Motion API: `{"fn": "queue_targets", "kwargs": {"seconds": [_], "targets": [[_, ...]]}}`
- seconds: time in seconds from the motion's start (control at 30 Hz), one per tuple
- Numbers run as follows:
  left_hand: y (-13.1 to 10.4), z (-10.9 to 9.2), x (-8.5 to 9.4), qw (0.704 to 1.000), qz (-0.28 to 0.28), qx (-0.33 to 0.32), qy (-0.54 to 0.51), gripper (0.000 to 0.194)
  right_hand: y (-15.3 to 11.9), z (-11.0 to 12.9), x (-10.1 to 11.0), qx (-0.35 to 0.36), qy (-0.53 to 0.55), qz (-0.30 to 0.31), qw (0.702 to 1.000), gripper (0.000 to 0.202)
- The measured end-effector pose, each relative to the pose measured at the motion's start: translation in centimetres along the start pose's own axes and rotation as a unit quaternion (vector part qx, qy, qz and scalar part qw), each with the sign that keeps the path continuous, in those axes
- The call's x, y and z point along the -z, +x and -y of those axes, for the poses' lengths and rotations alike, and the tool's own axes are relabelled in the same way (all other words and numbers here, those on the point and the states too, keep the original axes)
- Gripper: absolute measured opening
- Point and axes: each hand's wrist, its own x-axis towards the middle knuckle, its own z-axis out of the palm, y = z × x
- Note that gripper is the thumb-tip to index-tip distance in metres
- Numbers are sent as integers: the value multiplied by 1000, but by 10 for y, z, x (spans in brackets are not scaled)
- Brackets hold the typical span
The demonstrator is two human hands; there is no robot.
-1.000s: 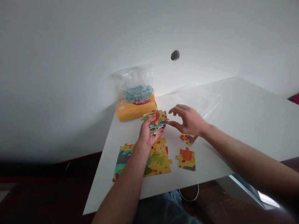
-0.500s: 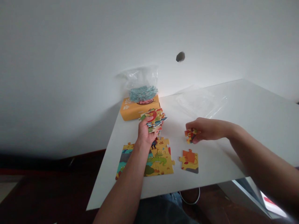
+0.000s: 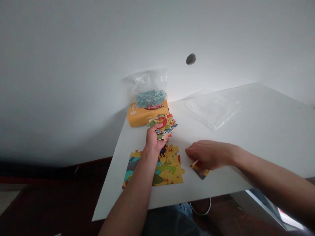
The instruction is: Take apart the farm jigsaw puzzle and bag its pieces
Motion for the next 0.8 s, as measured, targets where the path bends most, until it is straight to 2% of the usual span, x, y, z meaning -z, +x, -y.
{"fn": "queue_targets", "kwargs": {"seconds": [0.13, 0.27, 0.43, 0.53, 0.7, 0.8], "targets": [[0, 1, 0, 1000, -20, -2, 2, 51, -2, 4, 1, -6, 12, -15, 1000, 54], [0, 2, -1, 1000, -22, -5, 12, 53, 1, 3, 0, -32, -30, -34, 998, 46], [1, 2, -1, 1000, -19, -2, 18, 52, 0, 4, 0, -41, -76, -57, 995, 50], [1, 3, -1, 1000, -15, -7, 2, 54, -1, 10, -3, -45, -78, -40, 995, 51], [2, 3, 1, 1000, -4, -12, 6, 58, -6, 8, 2, -54, 11, -24, 998, 51], [0, 4, 0, 1000, 10, -10, 26, 60, -6, -2, 11, -35, 161, -50, 985, 42]]}}
